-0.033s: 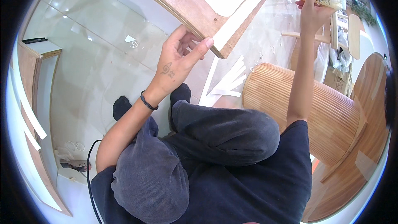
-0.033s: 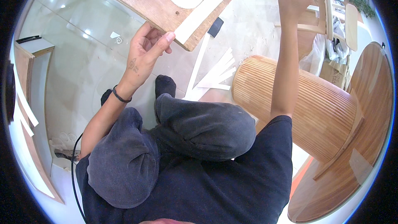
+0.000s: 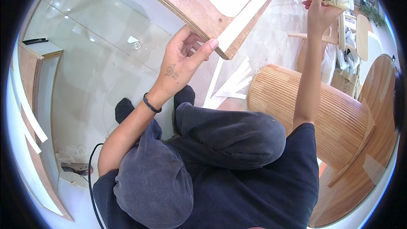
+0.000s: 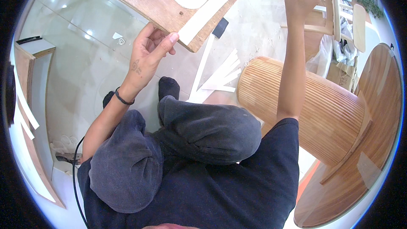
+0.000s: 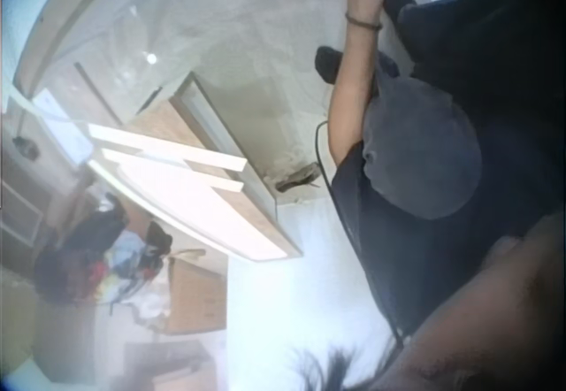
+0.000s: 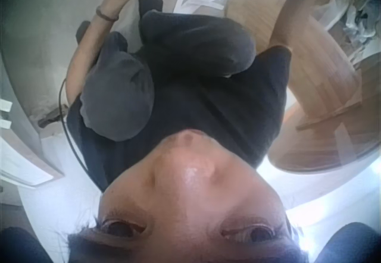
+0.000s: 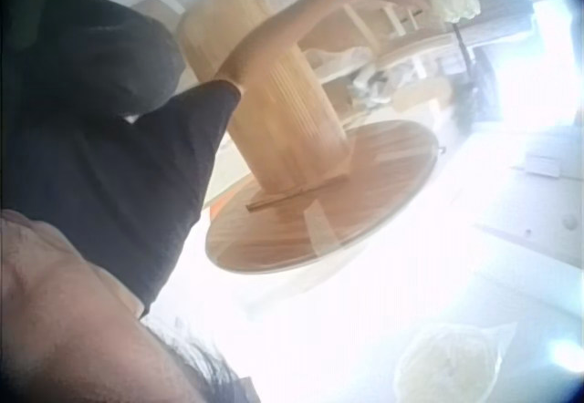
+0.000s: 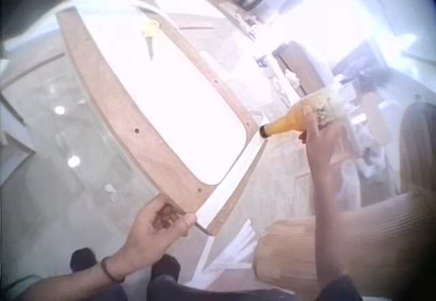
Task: The person applies glue to white plastic strips and attaches them to the edges of a wooden board. They measure, cut, and fit the strips along the board's perimeter, repeating the process for multiple sections.
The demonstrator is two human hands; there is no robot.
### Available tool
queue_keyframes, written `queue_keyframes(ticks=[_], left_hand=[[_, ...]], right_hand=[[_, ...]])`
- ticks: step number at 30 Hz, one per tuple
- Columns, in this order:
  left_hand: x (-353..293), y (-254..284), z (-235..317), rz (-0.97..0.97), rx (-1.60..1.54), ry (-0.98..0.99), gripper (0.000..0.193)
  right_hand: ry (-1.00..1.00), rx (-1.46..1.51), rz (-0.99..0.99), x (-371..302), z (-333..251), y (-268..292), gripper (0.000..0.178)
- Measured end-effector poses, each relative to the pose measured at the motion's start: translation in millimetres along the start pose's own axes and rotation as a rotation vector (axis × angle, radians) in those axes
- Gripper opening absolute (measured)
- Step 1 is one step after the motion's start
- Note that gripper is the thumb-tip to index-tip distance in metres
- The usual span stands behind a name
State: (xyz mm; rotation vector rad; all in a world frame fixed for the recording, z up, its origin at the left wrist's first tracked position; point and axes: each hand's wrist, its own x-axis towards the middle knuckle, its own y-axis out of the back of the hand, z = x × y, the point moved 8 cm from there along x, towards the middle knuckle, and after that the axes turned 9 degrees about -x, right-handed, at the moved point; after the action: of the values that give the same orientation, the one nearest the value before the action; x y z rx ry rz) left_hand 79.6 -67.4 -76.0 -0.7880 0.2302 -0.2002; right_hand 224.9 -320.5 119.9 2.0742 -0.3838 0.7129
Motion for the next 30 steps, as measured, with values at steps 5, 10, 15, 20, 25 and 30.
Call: queue_keyframes(ticks=[5, 10, 15, 20, 25, 30], left_hand=[[7, 4, 0, 0.000, 0.024, -0.017, 0.031], [5, 5, -1, 0.011, 0.043, 0.012, 0.032], [7, 5, 1, 0.005, 0.020, -0.023, 0.033], [5, 4, 0, -0.008, 0.045, -0.011, 0.033], [6, 3, 2, -0.009, 0.023, -0.016, 0.034], [4, 3, 1, 0.002, 0.025, 0.011, 0.034]], right_hand=[[-0.013, 0.001, -0.112, -17, -19, -4, 0.040], [0.065, -0.048, -0.152, -10, -37, -15, 0.031], [-0.002, -0.001, -0.149, -22, -40, -10, 0.027], [0.018, -0.036, -0.146, -20, -30, -4, 0.032], [-0.104, -0.141, -0.074, -11, -10, 2, 0.036], [-0.041, 0.050, -0.190, -68, -57, 10, 0.029]])
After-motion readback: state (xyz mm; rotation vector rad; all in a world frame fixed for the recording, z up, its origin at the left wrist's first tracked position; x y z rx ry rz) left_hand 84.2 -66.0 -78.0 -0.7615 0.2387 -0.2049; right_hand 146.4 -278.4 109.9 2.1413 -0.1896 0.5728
